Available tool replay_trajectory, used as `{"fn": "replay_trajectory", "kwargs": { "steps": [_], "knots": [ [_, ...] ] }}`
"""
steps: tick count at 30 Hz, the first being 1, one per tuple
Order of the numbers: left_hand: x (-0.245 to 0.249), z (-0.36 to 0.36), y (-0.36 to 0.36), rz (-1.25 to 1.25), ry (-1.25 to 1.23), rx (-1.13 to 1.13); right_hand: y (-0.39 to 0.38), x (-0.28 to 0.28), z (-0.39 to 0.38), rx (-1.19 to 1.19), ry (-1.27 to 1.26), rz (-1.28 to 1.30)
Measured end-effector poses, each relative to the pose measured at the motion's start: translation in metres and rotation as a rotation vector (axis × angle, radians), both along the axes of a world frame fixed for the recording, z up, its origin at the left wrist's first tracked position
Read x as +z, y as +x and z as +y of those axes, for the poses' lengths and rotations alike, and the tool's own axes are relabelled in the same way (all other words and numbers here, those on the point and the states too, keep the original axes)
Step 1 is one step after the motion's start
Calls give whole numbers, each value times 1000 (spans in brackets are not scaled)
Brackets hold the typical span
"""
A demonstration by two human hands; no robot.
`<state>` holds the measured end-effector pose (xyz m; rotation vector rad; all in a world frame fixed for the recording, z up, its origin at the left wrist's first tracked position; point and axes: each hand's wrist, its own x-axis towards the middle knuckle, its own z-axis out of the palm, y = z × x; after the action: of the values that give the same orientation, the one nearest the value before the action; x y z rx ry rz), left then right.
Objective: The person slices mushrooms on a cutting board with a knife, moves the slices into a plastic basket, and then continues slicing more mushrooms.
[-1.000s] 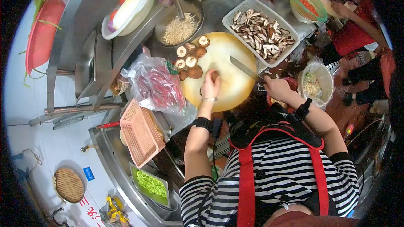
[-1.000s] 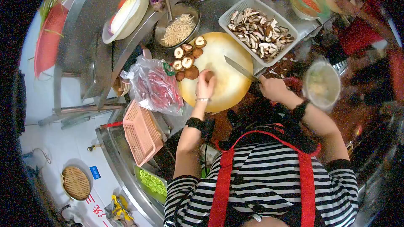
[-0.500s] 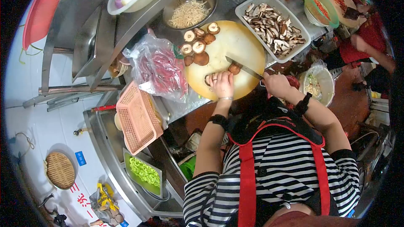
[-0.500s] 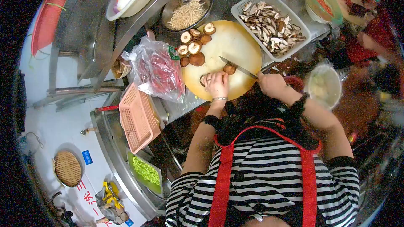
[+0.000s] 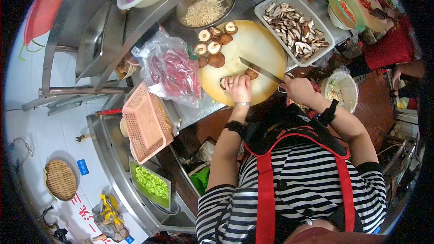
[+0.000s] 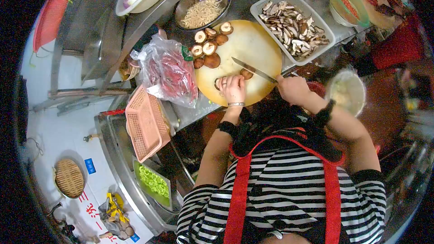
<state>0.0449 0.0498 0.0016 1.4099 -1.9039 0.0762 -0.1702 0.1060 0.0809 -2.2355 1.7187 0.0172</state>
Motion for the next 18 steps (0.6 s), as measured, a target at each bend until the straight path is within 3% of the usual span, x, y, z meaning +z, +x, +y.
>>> {"fn": "replay_trajectory", "kwargs": {
  "steps": [14, 18],
  "knots": [
    [-1, -1, -2, -19, 43, 18, 11, -14, -2, 3, 66, 10],
    [1, 3, 3, 25, 8, 3, 8, 10, -3, 9, 52, -22]
  ]
}}
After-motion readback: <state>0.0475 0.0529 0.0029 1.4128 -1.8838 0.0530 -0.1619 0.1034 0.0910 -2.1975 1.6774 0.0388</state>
